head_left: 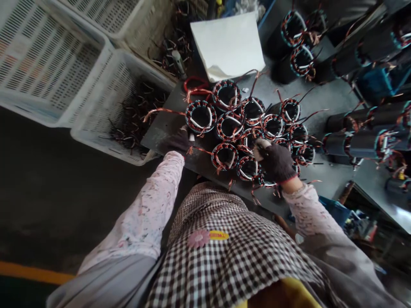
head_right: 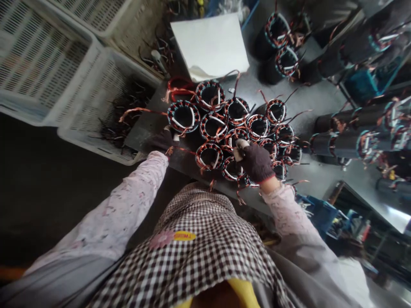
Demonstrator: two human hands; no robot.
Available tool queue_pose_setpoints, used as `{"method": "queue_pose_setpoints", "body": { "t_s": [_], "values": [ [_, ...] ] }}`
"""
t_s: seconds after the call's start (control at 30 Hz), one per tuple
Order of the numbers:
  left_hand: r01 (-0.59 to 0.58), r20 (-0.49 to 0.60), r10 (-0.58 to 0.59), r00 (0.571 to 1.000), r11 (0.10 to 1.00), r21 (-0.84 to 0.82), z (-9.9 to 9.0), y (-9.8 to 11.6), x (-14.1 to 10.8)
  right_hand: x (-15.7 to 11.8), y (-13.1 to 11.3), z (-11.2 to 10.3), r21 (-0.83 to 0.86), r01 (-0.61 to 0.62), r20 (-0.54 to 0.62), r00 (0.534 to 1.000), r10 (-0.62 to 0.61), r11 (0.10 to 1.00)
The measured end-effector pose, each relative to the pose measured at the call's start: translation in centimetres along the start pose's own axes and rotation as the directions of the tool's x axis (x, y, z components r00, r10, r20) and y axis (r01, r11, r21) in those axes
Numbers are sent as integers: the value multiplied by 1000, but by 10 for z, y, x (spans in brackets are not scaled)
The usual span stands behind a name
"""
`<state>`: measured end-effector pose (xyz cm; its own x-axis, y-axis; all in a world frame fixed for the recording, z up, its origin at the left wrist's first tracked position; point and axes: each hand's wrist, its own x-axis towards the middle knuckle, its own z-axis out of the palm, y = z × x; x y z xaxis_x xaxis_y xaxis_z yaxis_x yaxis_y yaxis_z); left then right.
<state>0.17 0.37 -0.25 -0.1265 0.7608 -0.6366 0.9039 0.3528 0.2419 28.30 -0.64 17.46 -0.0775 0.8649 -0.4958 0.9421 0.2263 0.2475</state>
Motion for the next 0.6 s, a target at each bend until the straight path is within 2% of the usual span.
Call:
{"method": "queue_pose_setpoints", "body": {
  "t_s": [0.1, 0.17, 0.33, 0.5, 0.6],
  "values": [
    [10, 13, -10, 1000, 1000, 6, 3, -3, 5, 33, 3, 4, -68, 47, 112, 993, -39, 997],
    [0, 10, 0, 1000, 1000, 15, 8, -6, 9, 45, 3, 10, -98, 63, 142, 989, -48, 993],
    [-25, -36, 26, 999, 999, 39, 18, -11, 14, 45, 3, 18, -127, 52, 147, 989, -33, 990],
    [-13, -8, 13, 1000, 1000, 6, 12, -8, 13, 43, 3, 21, -124, 33, 99, 995, -20, 992],
    [-13, -18, 13, 1000, 1000, 22, 8, -6, 10, 43, 0, 17, -155, 51, 133, 991, -31, 987]
  ]
}}
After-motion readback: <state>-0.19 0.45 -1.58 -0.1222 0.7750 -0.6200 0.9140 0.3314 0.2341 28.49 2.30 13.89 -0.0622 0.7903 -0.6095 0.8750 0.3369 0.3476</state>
